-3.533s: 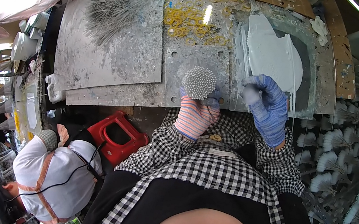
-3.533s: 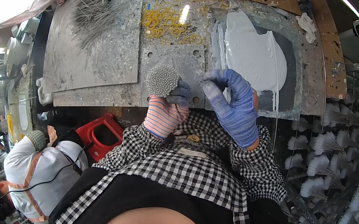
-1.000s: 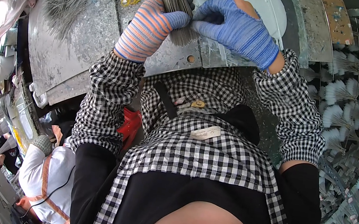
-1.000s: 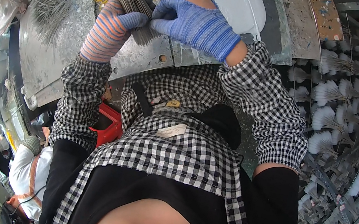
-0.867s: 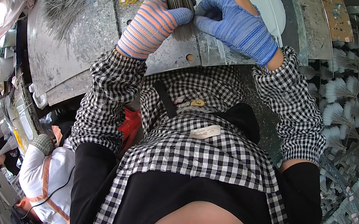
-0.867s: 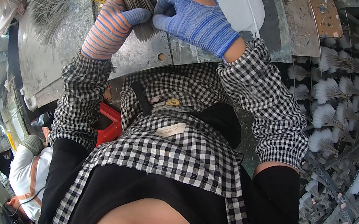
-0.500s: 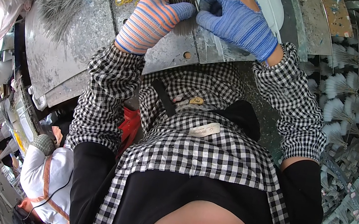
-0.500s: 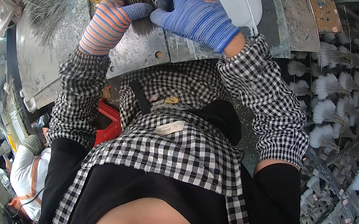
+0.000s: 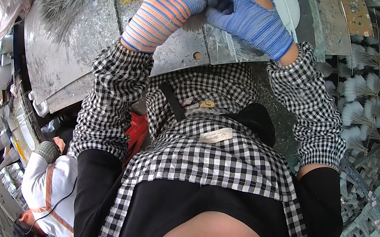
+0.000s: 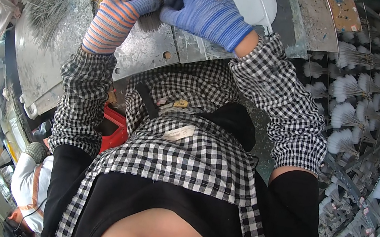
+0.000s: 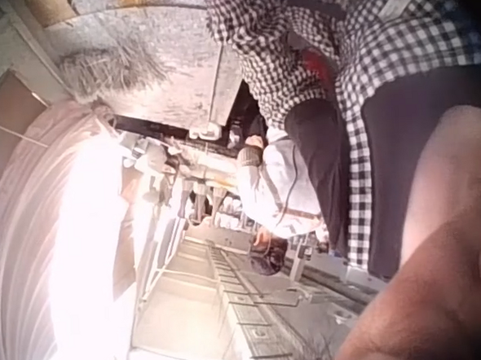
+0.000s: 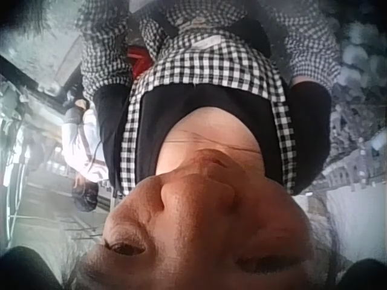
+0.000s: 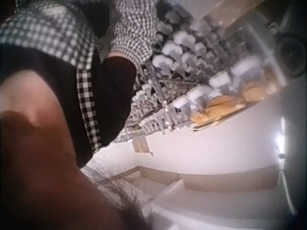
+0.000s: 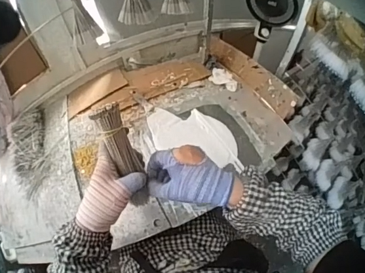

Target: Gathering, bundling, and applying adhesive to bunches of bristles to manufacture brush heads.

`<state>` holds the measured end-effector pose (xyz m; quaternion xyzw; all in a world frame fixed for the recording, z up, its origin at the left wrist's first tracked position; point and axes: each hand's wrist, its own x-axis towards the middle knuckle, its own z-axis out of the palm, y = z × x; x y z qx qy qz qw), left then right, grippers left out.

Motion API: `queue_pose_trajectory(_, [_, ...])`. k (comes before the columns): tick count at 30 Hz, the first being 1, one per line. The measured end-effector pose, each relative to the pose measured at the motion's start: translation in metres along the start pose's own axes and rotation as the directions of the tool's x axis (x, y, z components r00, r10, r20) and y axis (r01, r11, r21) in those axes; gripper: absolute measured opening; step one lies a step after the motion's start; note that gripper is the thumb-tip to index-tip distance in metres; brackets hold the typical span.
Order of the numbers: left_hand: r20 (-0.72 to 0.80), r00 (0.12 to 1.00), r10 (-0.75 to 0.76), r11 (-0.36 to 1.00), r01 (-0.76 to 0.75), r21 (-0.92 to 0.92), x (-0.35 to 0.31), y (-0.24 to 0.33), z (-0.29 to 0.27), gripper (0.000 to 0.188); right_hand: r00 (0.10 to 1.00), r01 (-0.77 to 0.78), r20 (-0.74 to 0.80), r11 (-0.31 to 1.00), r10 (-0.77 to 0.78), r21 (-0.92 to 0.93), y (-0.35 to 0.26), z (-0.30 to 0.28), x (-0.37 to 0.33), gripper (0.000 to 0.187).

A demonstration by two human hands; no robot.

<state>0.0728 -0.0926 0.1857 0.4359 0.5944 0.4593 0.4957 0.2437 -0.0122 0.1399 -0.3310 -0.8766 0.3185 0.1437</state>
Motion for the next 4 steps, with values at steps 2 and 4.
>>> queue_pose_trajectory(2, [0.021,1.0,0.02,1.0,-0.019,-0.021,0.0013,0.0,-0.0001,0.074,1.0,-0.022,0.012,0.999,0.022,0.038,0.0017,0.0003,-0.0011,0.042])
queue_pose_trajectory(4, [0.047,0.998,0.041,0.998,-0.039,-0.043,0.0026,-0.0001,0.0,0.074,0.999,-0.049,0.022,0.996,0.047,0.074,0.0043,0.0001,-0.0023,0.043])
